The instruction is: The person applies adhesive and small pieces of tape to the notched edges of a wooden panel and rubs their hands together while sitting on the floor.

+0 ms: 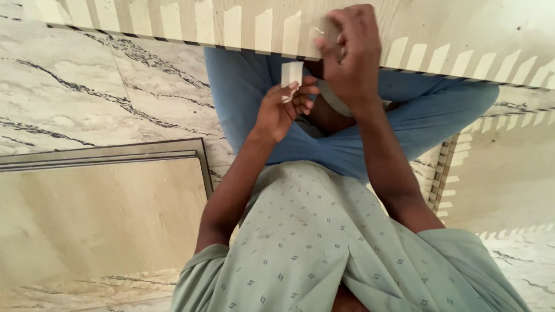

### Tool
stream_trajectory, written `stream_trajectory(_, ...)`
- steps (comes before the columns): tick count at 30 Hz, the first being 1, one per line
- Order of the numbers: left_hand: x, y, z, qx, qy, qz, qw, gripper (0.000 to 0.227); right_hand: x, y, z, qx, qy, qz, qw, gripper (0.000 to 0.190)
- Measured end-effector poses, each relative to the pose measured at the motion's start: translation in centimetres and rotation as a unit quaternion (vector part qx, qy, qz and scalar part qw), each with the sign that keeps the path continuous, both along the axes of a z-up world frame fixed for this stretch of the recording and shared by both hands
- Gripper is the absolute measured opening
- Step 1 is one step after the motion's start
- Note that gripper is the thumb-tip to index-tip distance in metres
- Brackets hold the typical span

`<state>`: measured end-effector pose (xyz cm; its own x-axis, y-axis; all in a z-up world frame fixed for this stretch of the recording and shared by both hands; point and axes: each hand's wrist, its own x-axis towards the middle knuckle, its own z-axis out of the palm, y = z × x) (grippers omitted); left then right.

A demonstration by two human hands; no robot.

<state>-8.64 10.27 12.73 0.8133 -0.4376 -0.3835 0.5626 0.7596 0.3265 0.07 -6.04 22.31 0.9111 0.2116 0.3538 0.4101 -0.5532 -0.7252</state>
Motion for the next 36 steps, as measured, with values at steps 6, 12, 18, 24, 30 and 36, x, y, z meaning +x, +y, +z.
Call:
stream_trajectory(6,0.8,-1.0,2.5,-0.114,-0.053,0.034,0.991,0.066,1.1,2.4,0.7,-0.143,-0.123,-0.046,0.981,0.013)
stream_trajectory(12,2.7,0.8,3.6,-0.067,-0.121,0.002,0.990,0.062,-6.7,1.4,-0.2,-0.137,0.021,0.017,0.990,0.010)
stream_trajectory(18,4.6,-1.8,-3.1,0.265,-0.187,0.031,0.946,0.020,-11.4,0.9,0.7,-0.142,0.122,0.046,0.981,0.036)
stream_trajectory(24,6.7,-7.3,-10.5,0.376,-0.168,0.120,0.903,0.020,-6.2,1.2,2.8,-0.086,-0.053,-0.014,0.995,0.032)
stream_trajectory(30,3.8,-6.6,-8.0,0.151,-0.001,-0.003,0.989,0.035,1.3,4.6,-3.4,-0.098,-0.179,-0.069,0.976,0.026)
stream_trajectory(36,-2.1,0.5,-1.3,-0.145,-0.034,0.030,0.988,0.056,1.6,4.7,-0.1,-0.070,-0.037,-0.007,0.997,0.018)
